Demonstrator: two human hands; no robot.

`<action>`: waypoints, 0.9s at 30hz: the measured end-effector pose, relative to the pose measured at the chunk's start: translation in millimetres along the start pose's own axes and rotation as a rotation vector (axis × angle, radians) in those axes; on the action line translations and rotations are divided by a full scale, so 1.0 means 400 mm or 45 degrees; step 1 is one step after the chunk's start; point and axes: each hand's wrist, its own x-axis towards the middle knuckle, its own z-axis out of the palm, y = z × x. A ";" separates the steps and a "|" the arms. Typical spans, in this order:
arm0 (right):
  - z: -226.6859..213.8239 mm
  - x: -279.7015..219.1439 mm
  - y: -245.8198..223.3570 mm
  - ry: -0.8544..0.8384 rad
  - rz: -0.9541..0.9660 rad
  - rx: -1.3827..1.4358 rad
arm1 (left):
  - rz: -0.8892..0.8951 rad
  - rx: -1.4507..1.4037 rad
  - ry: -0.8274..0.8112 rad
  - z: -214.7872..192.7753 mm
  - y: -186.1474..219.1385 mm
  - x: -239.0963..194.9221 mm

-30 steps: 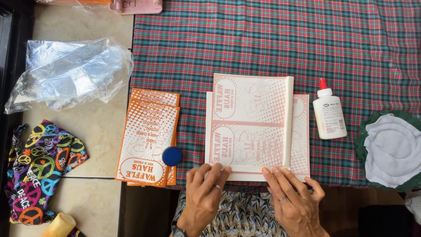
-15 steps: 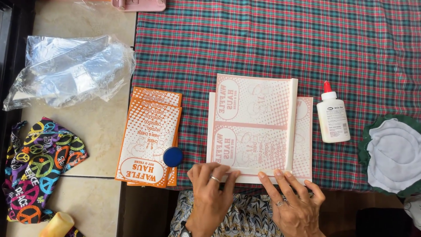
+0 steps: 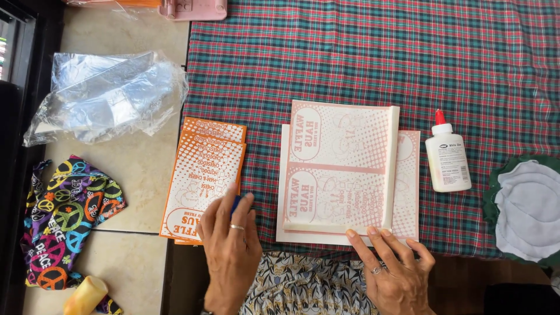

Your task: Manually folding and gluing paper bags on a table.

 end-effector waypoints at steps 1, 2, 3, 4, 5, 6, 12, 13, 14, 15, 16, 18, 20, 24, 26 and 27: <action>-0.001 -0.004 0.000 -0.002 0.001 0.002 | 0.000 0.001 -0.002 0.004 -0.019 -0.008; 0.000 -0.004 0.001 -0.003 -0.001 0.004 | -0.003 -0.030 -0.123 0.009 -0.039 -0.014; 0.002 -0.004 0.001 -0.004 -0.003 0.006 | -0.007 -0.061 -0.244 0.013 -0.060 -0.019; -0.001 -0.001 -0.001 -0.002 -0.002 0.006 | -0.005 -0.061 -0.243 0.006 -0.059 -0.015; -0.003 0.002 -0.002 0.000 -0.001 0.015 | 0.031 -0.087 -0.234 0.000 -0.058 -0.011; -0.006 0.002 -0.002 0.001 0.002 0.022 | 0.068 -0.117 -0.227 -0.004 -0.057 -0.008; -0.021 0.026 -0.004 0.070 -0.018 0.062 | 0.573 -0.906 -0.500 0.003 0.140 -0.071; -0.017 0.027 -0.004 0.071 -0.021 0.068 | 0.570 -0.900 -0.500 0.036 0.141 -0.089; -0.017 0.024 0.000 0.051 -0.030 0.045 | 0.516 -0.790 -0.411 0.071 0.146 -0.111; -0.018 0.020 0.003 0.031 -0.040 0.021 | 0.462 -0.680 -0.322 0.106 0.152 -0.133; -0.018 0.019 0.005 0.028 -0.041 0.023 | 0.459 -0.680 -0.323 0.100 0.127 -0.125; -0.019 0.020 0.008 -0.003 -0.028 0.056 | 0.345 -0.585 -0.042 0.086 0.078 -0.106; -0.012 0.008 0.007 -0.013 -0.014 0.054 | 0.253 -0.478 -0.012 0.061 0.033 -0.094; -0.011 -0.004 0.001 -0.016 0.025 0.080 | -1.177 -1.273 0.245 0.020 0.181 -0.085; -0.022 0.020 0.002 -0.007 0.006 0.061 | -0.440 -1.012 0.074 0.055 0.192 -0.084; -0.031 0.031 0.000 -0.001 -0.016 0.053 | 0.271 -0.699 -0.108 0.067 0.199 -0.087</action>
